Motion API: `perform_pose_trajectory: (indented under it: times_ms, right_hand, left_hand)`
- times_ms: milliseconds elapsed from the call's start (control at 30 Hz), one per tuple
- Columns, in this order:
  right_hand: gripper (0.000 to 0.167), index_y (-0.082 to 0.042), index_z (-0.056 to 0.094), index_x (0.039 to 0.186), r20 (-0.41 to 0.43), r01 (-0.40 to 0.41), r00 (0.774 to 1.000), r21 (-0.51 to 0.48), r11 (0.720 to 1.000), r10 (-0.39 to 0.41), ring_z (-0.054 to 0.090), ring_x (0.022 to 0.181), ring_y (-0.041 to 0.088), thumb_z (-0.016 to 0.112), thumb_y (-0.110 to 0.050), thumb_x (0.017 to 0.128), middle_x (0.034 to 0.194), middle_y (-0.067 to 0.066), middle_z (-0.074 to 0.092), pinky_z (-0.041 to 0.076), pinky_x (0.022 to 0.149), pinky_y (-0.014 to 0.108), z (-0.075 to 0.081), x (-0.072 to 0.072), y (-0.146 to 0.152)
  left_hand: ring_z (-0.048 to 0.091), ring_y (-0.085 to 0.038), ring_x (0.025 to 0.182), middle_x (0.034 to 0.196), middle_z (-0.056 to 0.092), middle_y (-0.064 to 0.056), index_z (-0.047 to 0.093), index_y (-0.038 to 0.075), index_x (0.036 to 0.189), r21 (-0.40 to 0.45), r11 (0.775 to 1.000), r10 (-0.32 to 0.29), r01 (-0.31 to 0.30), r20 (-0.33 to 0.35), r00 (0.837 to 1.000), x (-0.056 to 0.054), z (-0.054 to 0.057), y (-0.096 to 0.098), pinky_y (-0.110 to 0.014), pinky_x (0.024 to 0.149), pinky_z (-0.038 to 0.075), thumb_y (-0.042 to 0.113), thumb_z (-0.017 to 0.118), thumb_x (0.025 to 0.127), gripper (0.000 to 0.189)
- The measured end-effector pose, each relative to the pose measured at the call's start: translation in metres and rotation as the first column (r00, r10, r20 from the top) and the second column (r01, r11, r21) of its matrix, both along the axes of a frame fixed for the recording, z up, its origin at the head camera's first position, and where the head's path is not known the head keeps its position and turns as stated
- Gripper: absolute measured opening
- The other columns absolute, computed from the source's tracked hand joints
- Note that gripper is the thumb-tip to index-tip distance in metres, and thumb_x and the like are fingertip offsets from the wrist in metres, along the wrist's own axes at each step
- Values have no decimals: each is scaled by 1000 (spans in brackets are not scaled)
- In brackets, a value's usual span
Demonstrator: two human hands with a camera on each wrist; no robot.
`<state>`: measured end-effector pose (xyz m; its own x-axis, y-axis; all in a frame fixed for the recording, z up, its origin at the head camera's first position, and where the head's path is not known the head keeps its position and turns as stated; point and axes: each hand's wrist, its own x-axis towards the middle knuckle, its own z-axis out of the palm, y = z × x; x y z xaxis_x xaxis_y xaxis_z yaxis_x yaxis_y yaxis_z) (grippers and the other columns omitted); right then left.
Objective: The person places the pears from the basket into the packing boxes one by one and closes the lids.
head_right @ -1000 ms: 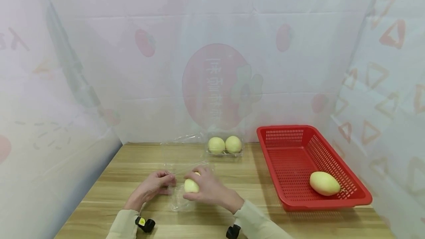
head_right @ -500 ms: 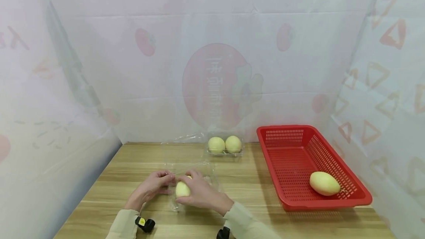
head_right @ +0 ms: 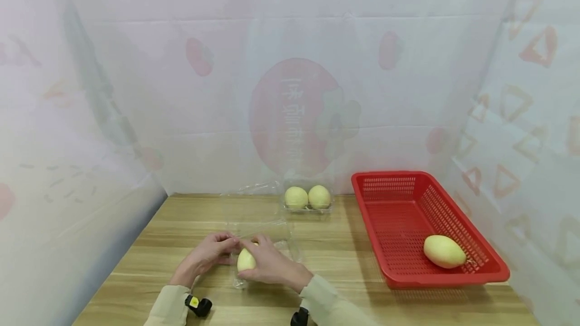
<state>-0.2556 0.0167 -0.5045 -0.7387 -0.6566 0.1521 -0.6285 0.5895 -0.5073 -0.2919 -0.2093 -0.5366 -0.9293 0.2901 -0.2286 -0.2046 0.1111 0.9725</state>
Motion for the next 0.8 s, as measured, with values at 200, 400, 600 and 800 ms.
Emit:
perform_pose_trajectory:
  times_ms: [200,400,600,800]
  right_hand:
    - [81,-16,41,150,11,-11,1000,7,1000,11,48,114,18,75,-45,83,130,8,50,47,80,21,-3,-1,0]
    - [82,-14,38,151,61,-8,998,2,1000,8,50,115,18,72,-47,85,135,10,49,48,80,21,-3,-2,-2]
    - [76,-12,42,149,36,-10,999,15,1000,9,52,118,20,69,-48,88,138,11,51,50,87,25,-2,-3,-3]
    - [58,-11,52,140,12,22,1000,3,1000,-22,53,120,22,60,-44,94,136,9,54,50,96,35,6,-1,3]
  left_hand:
    - [62,-19,92,103,64,-10,61,-3,108,-8,1000,-4,4,2,1000,1,-1,0,-34,74,59,27,65,95,32]
    - [62,-19,90,102,64,-9,60,-3,108,-13,1000,-9,9,-8,1000,0,0,-1,-33,73,59,27,64,96,32]
    - [62,-19,91,103,64,-11,60,-3,107,-3,1000,-6,6,-1,1000,-3,1,-1,-33,73,59,26,65,95,33]
    - [61,-19,90,103,64,-12,60,-5,109,-8,1000,-15,15,-8,1000,-3,2,-2,-33,72,59,27,64,95,35]
